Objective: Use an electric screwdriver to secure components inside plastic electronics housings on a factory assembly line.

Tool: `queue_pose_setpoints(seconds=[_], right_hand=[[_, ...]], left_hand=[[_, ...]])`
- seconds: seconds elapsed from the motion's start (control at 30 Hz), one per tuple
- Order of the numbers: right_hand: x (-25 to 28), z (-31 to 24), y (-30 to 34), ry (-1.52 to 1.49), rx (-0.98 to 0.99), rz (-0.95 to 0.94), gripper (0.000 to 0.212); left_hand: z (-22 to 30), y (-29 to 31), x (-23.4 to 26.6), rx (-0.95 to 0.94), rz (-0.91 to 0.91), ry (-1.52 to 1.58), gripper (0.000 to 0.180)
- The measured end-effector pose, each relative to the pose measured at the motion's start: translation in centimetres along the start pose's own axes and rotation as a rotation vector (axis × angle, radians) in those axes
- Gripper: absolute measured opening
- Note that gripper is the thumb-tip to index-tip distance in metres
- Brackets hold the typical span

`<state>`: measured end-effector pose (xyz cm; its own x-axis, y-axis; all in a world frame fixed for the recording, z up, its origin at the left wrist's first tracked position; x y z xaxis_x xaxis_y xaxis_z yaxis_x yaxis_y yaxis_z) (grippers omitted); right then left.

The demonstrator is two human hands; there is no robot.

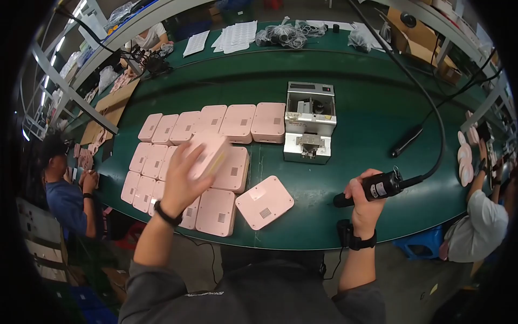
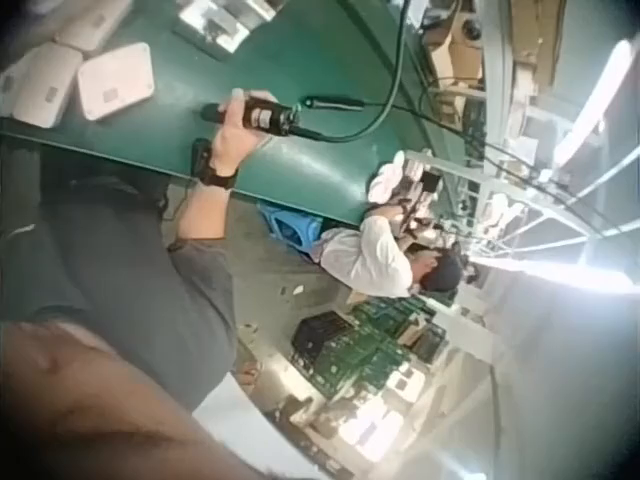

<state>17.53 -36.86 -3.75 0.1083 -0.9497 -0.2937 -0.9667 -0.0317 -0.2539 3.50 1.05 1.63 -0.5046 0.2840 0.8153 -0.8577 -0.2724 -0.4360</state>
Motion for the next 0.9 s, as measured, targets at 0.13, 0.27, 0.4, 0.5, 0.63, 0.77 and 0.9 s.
queue_pose_setpoints(seconds=[0.13, 0.27, 0.4, 0.5, 0.63, 0.77, 0.9], right_hand=[[-0.2, 0.1, -1.7, 0.004, 0.005, 0.024, 0.022], [-0.1, -0.4, -0.4, 0.01, -0.023, 0.076, 0.022], [0.7, -0.4, -0.1, -0.011, 0.004, 0.091, 0.021], [1.3, -0.1, 0.1, -0.062, 0.037, 0.097, 0.02], [1.8, 0.0, 0.0, -0.112, 0.034, 0.102, 0.022], [0.8, -0.1, 0.0, -0.098, 0.047, 0.096, 0.021], [1.1, -0.4, 0.5, -0.039, 0.059, 0.087, 0.019]], left_hand=[[2.9, -7.5, -6.7, -0.07, 0.152, 0.021, 0.061], [6.3, -10.3, -10.4, -0.01, 0.099, 0.077, 0.061], [6.8, -11.1, -13.2, 0.091, 0.044, 0.045, 0.064], [6.5, -10.3, -13.6, 0.019, 0.029, -0.031, 0.068], [6.6, -10.0, -13.6, -0.112, 0.0, -0.014, 0.072], [6.7, -10.1, -13.0, -0.028, -0.019, -0.007, 0.069], [6.7, -10.2, -11.3, -0.01, -0.102, 0.037, 0.066]])
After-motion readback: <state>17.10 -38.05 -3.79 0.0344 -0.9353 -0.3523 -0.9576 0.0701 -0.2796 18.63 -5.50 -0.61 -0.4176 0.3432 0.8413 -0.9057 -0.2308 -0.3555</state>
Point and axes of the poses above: each hand's wrist, its own y-axis away from the middle knuckle, its own x-axis out of the back of the hand, z = x × y, the point moved 4 cm from there along -y, towards the middle knuckle, and after that the axes turned 2 degrees about z, right-handed, at the moved point
